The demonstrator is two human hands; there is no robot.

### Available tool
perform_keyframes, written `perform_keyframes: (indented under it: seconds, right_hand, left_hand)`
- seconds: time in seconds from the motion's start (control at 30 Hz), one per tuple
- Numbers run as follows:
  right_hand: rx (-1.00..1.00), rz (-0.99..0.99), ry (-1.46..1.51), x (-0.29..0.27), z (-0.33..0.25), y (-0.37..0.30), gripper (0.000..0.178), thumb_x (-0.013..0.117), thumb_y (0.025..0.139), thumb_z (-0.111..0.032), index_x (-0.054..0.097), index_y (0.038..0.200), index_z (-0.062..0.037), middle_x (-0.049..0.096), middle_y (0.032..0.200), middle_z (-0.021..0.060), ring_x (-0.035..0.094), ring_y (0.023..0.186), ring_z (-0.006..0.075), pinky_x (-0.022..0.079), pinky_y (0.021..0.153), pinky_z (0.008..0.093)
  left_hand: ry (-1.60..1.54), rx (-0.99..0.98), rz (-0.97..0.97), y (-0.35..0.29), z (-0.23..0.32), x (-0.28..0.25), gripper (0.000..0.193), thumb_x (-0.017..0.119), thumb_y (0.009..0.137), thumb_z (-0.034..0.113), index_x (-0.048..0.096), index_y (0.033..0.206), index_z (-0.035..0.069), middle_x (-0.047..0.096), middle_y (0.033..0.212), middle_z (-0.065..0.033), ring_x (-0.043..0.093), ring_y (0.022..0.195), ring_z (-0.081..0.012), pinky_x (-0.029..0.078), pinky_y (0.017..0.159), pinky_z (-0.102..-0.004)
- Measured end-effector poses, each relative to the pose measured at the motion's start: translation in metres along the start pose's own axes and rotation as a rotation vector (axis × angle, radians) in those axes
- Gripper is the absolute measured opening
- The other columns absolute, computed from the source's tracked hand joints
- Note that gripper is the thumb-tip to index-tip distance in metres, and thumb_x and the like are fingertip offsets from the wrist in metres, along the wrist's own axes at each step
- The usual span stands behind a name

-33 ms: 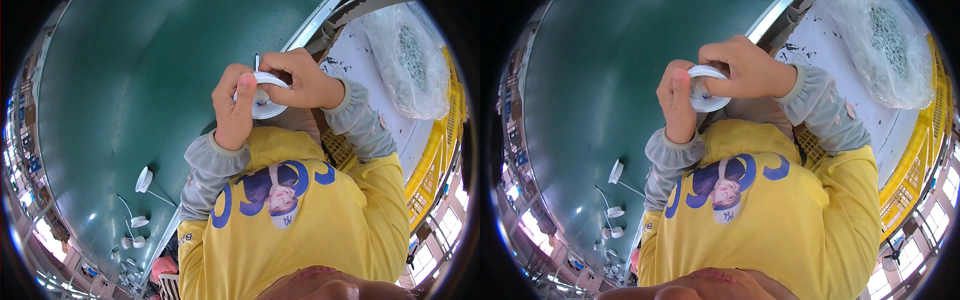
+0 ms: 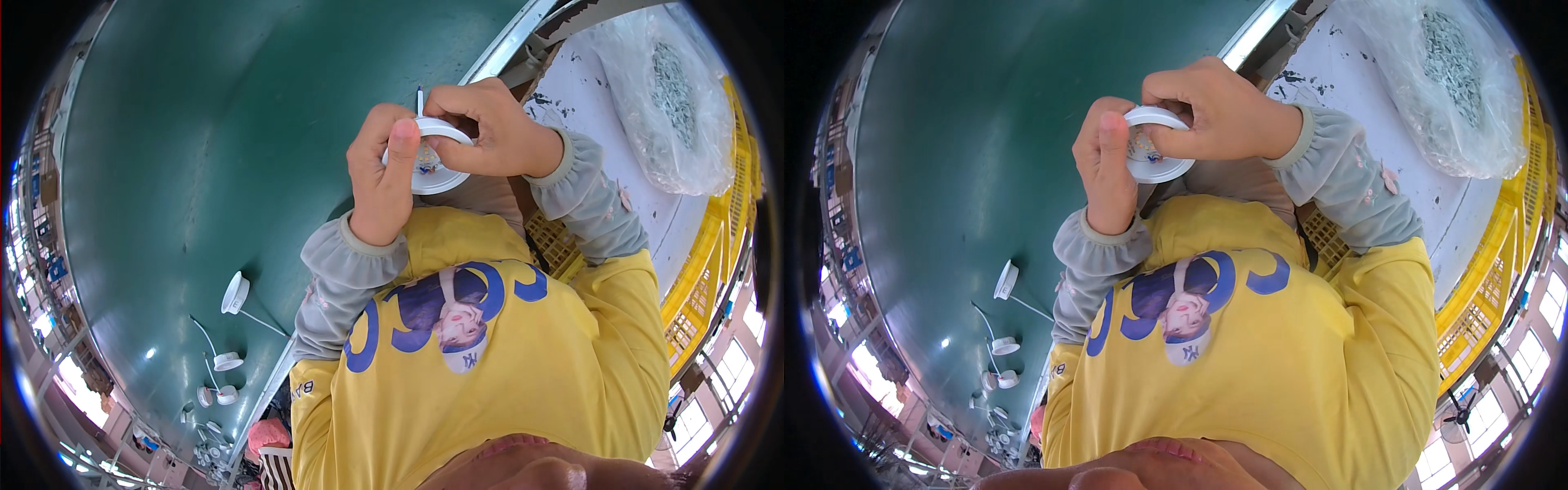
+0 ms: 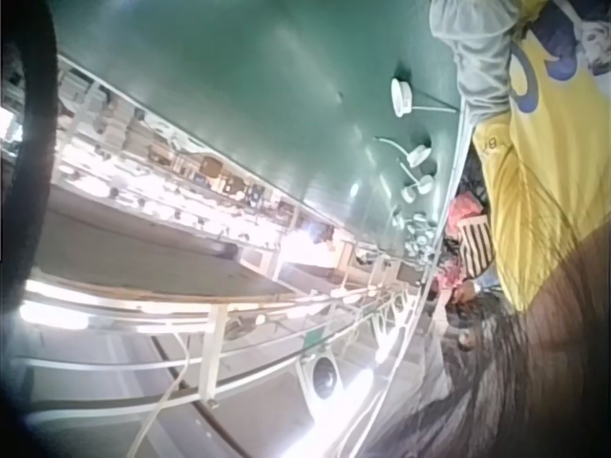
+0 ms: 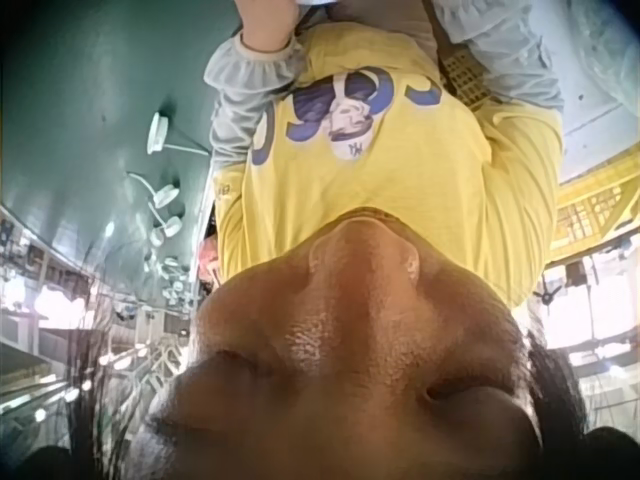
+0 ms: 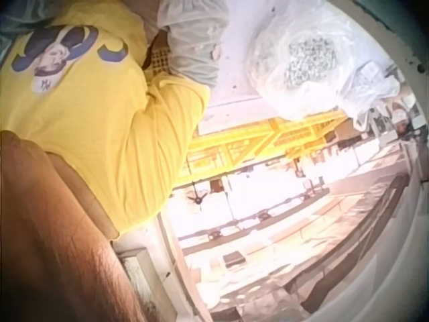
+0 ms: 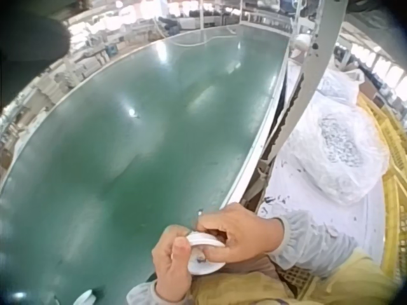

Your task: The person assembles LED light fixtures by taking plastic components from a bag and attaching them onto the light housings by hand.

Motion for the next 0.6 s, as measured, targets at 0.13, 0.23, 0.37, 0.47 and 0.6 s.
perform_keyframes:
  seconds: [0.13,0.23,0.37,0.47,0.6]
  right_hand:
    - [-0.049,-0.011,-0.021,-0.0028,-0.0013,-0.0012,0.012,0.06,0.068,-0.008,0.052,0.071,-0.0004,0.048,0.055,0.0048,0.04,0.044,0.0098,0.031,0.042,0.0232]
    - [-0.007,-0.032,-0.009,-0.0031,0.0033,-0.0003,0.013,0.062,0.068,-0.009,0.052,0.07,-0.0007,0.048,0.054,0.0042,0.04,0.043,0.0093,0.03,0.041,0.0227]
    - [0.007,-0.048,-0.017,-0.0041,0.0023,0.0014,0.015,0.064,0.068,-0.01,0.052,0.069,-0.0009,0.046,0.052,0.0028,0.038,0.043,0.008,0.028,0.04,0.0223]
    - [0.054,-0.058,0.037,-0.0028,0.005,0.0027,0.017,0.064,0.069,-0.011,0.051,0.068,-0.0009,0.045,0.051,0.0011,0.035,0.043,0.0062,0.026,0.04,0.0222]
    - [0.088,-0.082,0.059,-0.0054,0.008,0.0033,0.017,0.064,0.072,-0.011,0.051,0.069,-0.0013,0.043,0.051,-0.0007,0.033,0.044,0.0046,0.025,0.04,0.0218]
  left_hand:
    - [-0.063,-0.023,-0.023,0.0006,0.0008,0.0015,0.029,0.045,0.094,0.026,0.052,0.081,0.002,0.048,0.071,-0.0005,0.041,0.065,-0.0075,0.035,0.058,-0.0228]
    - [-0.062,-0.016,-0.037,0.001,-0.0007,0.0008,0.028,0.044,0.094,0.026,0.052,0.081,0.002,0.047,0.069,0.0,0.04,0.064,-0.0069,0.034,0.057,-0.0228]
    - [-0.068,-0.007,-0.04,0.0033,-0.002,0.0,0.028,0.044,0.094,0.025,0.051,0.08,0.002,0.045,0.067,0.0006,0.038,0.062,-0.0063,0.032,0.055,-0.0225]
    - [-0.102,0.008,-0.019,0.0033,-0.0056,0.0005,0.029,0.044,0.094,0.025,0.051,0.08,0.001,0.044,0.066,0.0009,0.038,0.062,-0.0064,0.032,0.056,-0.0223]
    - [-0.091,-0.03,-0.031,0.0051,-0.0017,0.0034,0.029,0.044,0.094,0.025,0.05,0.079,0.001,0.044,0.066,0.0008,0.038,0.062,-0.0067,0.032,0.056,-0.0222]
Point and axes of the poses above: each hand's wrist, its own y-axis towards the middle knuckle, its own x-axis out of the palm, z = x × y, the point moved 4 cm from there along y, towards the middle knuckle
